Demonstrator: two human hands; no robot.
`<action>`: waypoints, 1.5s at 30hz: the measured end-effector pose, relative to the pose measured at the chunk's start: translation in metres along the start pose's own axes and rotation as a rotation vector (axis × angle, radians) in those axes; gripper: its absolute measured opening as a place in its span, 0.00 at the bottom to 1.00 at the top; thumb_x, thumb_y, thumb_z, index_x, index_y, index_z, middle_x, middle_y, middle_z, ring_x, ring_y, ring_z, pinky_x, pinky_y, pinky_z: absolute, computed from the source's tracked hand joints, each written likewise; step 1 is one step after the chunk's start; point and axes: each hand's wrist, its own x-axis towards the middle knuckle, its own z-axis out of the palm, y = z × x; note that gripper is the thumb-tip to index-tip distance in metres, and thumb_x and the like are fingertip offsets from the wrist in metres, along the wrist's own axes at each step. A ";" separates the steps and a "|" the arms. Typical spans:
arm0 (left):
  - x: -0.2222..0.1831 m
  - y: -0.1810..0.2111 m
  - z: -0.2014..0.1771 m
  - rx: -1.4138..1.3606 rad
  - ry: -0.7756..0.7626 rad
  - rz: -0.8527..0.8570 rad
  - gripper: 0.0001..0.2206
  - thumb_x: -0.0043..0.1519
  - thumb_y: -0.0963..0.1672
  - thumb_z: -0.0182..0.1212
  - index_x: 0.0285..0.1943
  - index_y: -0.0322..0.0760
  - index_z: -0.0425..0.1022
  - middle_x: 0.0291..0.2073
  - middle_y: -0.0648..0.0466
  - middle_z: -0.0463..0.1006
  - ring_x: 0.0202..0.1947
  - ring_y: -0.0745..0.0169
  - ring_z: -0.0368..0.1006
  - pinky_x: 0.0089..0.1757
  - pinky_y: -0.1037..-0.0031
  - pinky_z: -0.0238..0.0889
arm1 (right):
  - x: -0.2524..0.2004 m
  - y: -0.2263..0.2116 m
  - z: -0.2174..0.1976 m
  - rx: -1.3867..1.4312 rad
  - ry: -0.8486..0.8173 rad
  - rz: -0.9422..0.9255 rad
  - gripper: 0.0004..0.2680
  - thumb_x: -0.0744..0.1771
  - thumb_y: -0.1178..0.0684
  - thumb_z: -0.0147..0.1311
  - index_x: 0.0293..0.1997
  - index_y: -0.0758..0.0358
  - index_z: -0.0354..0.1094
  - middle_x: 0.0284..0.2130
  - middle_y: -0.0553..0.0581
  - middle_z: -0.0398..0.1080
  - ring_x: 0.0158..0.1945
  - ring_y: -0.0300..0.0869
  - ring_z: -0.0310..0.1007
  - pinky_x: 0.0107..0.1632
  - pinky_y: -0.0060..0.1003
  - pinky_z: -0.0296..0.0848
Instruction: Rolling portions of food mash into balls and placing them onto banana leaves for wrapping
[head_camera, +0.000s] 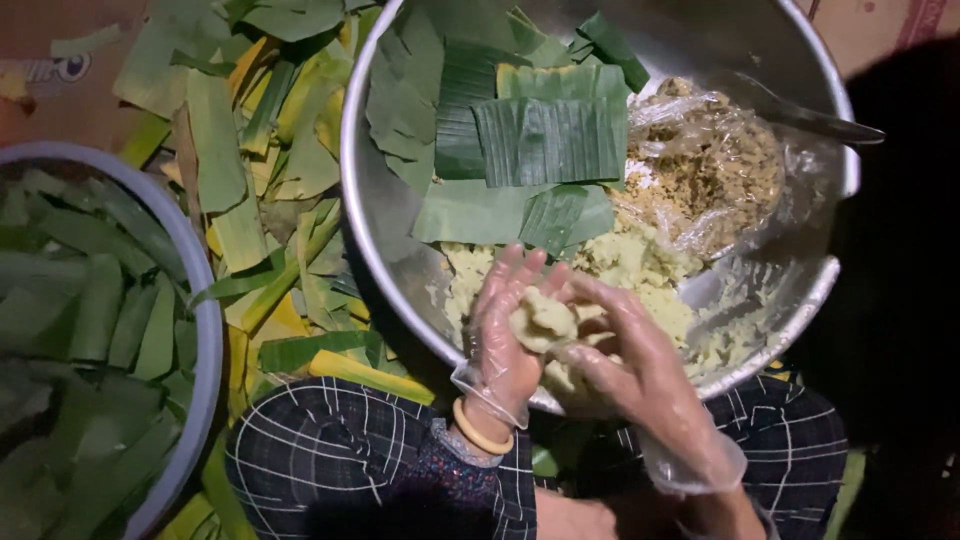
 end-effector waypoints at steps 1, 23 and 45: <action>0.006 -0.001 -0.002 -0.003 0.001 0.002 0.24 0.58 0.37 0.49 0.66 0.33 0.68 0.60 0.37 0.74 0.55 0.33 0.74 0.53 0.46 0.70 | 0.000 0.006 0.009 -0.001 -0.004 -0.001 0.23 0.67 0.40 0.49 0.70 0.55 0.54 0.58 0.63 0.65 0.49 0.48 0.79 0.50 0.42 0.86; 0.009 0.004 -0.021 0.306 -0.056 0.077 0.18 0.69 0.43 0.53 0.69 0.35 0.66 0.43 0.47 0.76 0.37 0.61 0.74 0.34 0.76 0.74 | -0.003 0.058 -0.066 -0.233 0.239 -0.103 0.11 0.63 0.61 0.59 0.49 0.62 0.75 0.53 0.65 0.71 0.56 0.64 0.68 0.59 0.57 0.66; -0.012 0.001 -0.005 0.267 -0.444 -0.253 0.34 0.61 0.46 0.65 0.78 0.42 0.56 0.41 0.41 0.77 0.39 0.53 0.76 0.51 0.49 0.74 | 0.041 -0.008 -0.023 0.000 -0.146 -0.062 0.17 0.64 0.47 0.59 0.60 0.51 0.67 0.54 0.65 0.68 0.53 0.53 0.70 0.53 0.54 0.80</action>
